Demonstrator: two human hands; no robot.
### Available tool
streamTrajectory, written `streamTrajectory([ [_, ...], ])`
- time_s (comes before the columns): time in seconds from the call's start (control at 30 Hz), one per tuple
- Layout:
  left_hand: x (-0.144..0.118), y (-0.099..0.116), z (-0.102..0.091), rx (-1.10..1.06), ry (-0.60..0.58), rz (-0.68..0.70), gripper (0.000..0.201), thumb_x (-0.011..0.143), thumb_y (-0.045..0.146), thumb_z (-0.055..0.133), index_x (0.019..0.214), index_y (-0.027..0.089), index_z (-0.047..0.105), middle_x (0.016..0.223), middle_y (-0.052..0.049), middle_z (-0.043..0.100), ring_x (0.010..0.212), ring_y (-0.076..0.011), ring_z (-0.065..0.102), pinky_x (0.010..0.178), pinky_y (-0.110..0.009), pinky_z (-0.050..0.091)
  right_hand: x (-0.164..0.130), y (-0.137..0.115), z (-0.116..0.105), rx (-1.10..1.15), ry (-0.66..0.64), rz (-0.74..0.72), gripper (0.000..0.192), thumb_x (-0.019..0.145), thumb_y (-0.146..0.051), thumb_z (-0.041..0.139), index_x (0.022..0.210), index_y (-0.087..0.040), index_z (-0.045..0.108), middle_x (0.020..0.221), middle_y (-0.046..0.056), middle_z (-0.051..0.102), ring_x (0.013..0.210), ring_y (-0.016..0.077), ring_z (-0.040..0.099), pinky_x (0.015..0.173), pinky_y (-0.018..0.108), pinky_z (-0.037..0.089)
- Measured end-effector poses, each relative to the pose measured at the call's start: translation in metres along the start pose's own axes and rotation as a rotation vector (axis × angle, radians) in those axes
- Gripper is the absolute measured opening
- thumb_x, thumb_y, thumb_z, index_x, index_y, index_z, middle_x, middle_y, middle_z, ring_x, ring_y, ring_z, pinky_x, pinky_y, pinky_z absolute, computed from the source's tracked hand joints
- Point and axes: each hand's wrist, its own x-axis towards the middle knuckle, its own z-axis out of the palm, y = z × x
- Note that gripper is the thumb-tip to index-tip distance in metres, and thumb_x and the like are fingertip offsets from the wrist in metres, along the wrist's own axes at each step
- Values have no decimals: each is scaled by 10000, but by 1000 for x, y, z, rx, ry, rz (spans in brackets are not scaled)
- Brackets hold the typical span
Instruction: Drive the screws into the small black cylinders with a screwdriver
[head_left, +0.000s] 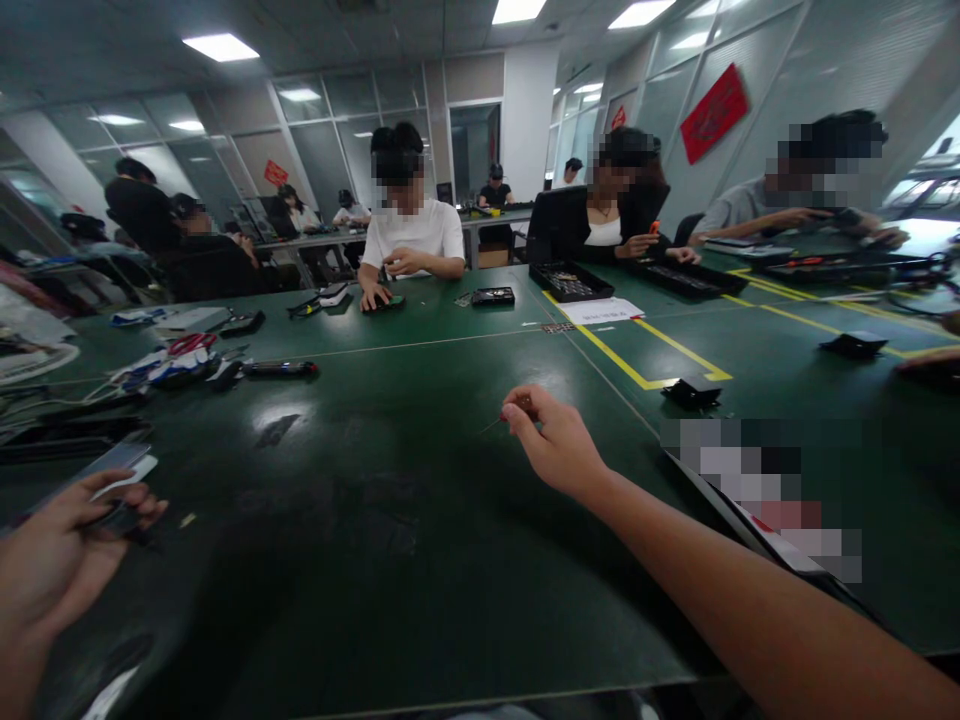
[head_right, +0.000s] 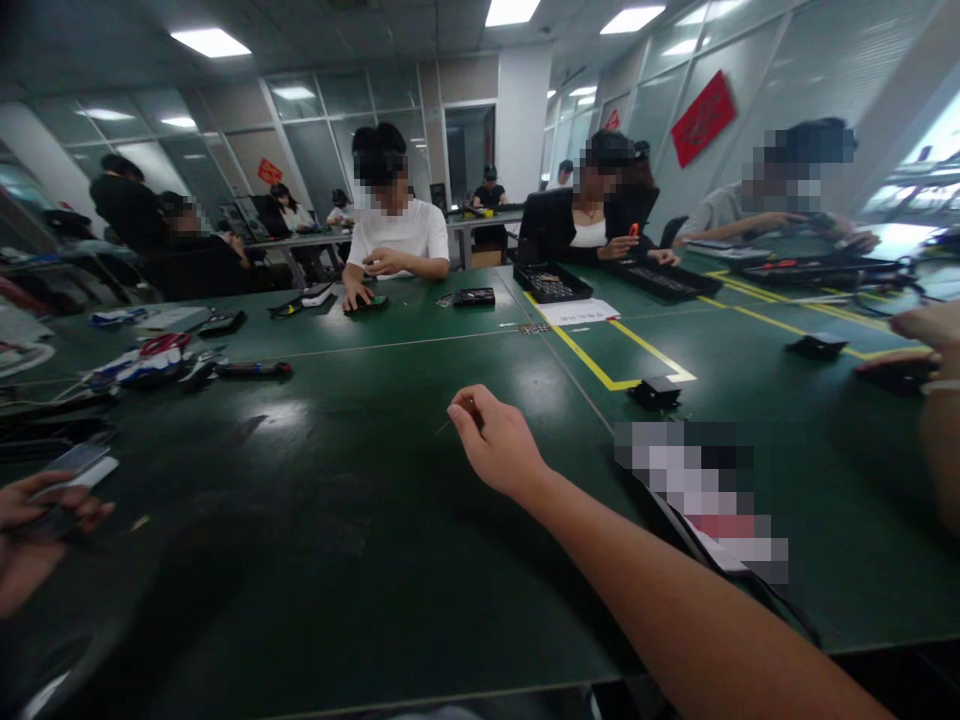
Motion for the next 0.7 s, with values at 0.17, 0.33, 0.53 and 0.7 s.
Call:
streamTrajectory([
  [0.17,-16,8,60,-136,-135,-27,297,690,-8,490,869,196,611,681,28,590,698,-123,566,721,-236,537,0,-1,-1,5,-1,-7,160,993,-327,480,978,-210,588,743,0,632,671,163,615,641,293,427],
  [0.33,-36,3,125,-77,-501,24,270,781,72,547,1022,185,595,760,2,609,744,-139,583,694,-213,503,1,-2,-1,13,6,-19,157,991,-319,481,967,-206,586,736,-3,622,670,161,611,641,291,427],
  [0.53,-68,0,195,-187,-802,64,256,717,98,564,966,142,603,778,-41,596,736,-155,574,710,-246,503,2,-2,-2,8,21,-10,157,991,-323,485,967,-208,590,729,-5,628,667,161,617,636,288,425],
  [0.7,-95,-5,236,-291,-985,24,267,681,118,506,930,138,598,725,-33,564,695,-150,542,733,-276,479,2,0,-1,1,78,8,171,990,-337,488,971,-206,596,737,2,637,671,168,623,638,295,425],
])
